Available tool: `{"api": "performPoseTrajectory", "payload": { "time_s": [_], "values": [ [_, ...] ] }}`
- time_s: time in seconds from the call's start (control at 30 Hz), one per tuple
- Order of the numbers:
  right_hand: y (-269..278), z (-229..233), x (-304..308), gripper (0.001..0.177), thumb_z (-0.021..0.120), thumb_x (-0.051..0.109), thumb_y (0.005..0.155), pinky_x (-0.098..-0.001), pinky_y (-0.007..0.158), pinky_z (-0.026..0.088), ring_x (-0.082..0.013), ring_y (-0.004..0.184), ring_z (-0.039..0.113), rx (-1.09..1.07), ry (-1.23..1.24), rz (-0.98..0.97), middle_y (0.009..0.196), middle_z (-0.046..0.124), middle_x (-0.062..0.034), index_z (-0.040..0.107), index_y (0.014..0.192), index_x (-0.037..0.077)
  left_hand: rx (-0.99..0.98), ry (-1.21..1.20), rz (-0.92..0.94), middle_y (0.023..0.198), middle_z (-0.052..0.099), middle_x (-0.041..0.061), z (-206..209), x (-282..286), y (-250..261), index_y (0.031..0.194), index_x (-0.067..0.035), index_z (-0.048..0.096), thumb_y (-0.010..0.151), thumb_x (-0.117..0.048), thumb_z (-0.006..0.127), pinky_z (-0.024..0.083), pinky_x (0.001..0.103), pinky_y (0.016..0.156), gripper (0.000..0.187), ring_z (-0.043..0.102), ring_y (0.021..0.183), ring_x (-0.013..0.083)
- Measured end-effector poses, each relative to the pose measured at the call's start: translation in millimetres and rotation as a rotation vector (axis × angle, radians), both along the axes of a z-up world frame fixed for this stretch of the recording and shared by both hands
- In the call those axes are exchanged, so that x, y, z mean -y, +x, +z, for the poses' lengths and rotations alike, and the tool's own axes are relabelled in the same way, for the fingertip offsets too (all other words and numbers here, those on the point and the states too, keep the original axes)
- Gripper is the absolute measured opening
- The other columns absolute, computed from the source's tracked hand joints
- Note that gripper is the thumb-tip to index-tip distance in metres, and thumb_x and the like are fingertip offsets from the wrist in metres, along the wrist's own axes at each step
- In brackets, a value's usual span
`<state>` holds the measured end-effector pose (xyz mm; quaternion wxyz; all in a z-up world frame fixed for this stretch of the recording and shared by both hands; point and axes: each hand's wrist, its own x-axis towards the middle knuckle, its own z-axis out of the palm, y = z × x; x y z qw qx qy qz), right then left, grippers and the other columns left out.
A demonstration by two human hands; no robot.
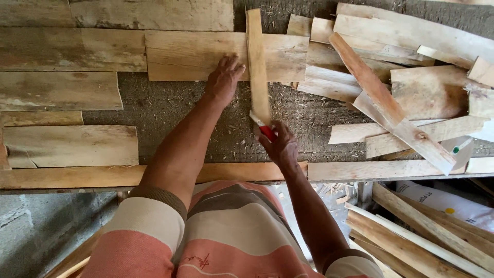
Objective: Selecting, measuring, and fitting thin wood strips into a wooden frame, using a utility knife to trim them to size.
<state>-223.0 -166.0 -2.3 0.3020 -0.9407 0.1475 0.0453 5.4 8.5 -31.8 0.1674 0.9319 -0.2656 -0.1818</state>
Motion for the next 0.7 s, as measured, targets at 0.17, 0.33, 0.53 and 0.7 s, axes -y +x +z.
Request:
{"api": "performPoseTrajectory", "payload": {
  "time_s": [0.17,0.33,0.53,0.7],
  "values": [
    [44.6,24.7,20.3,0.028,0.061,0.042,0.100,-0.0290,0.041,0.046,-0.0139,0.057,0.055,-0.211,-0.196,0.069,0.087,0.072,-0.0076,0.069,0.108,0.017,-0.051,-0.288,0.172,0.169,0.026,0.005,-108.2,-2.6,0.9,0.154,-0.022,0.047,0.098,0.017,0.050,0.037,0.034,0.116,0.068,0.027,0.155,0.0255],
    [85.7,-2.8,99.5,0.020,0.055,0.022,0.108,-0.0243,0.034,0.039,-0.0113,0.048,0.050,-0.140,-0.512,0.251,0.094,0.071,-0.0100,0.072,0.118,0.023,-0.002,-0.033,0.032,0.169,0.028,0.006,-13.8,-4.6,-1.1,0.156,-0.017,0.041,0.091,0.022,0.050,0.045,0.033,0.112,0.076,0.030,0.153,0.0272],
    [121.8,11.0,149.1,0.031,0.065,0.032,0.106,-0.0274,0.040,0.049,-0.0139,0.056,0.056,0.089,-0.583,0.521,0.091,0.071,-0.0102,0.070,0.132,0.016,0.145,-0.159,0.041,0.168,0.031,0.006,-40.0,-12.3,-6.4,0.153,-0.020,0.049,0.096,0.016,0.052,0.053,0.029,0.103,0.067,0.043,0.149,0.0270],
    [111.3,-0.3,131.7,0.044,0.077,0.034,0.093,-0.0329,0.048,0.055,-0.0181,0.063,0.061,0.097,-0.401,0.518,0.096,0.072,-0.0115,0.067,0.129,0.010,-0.083,-0.258,0.174,0.169,0.026,0.009,0.9,-11.8,-11.0,0.152,-0.023,0.052,0.099,0.017,0.049,0.059,0.027,0.090,0.067,0.042,0.146,0.0265]
  ]
}}
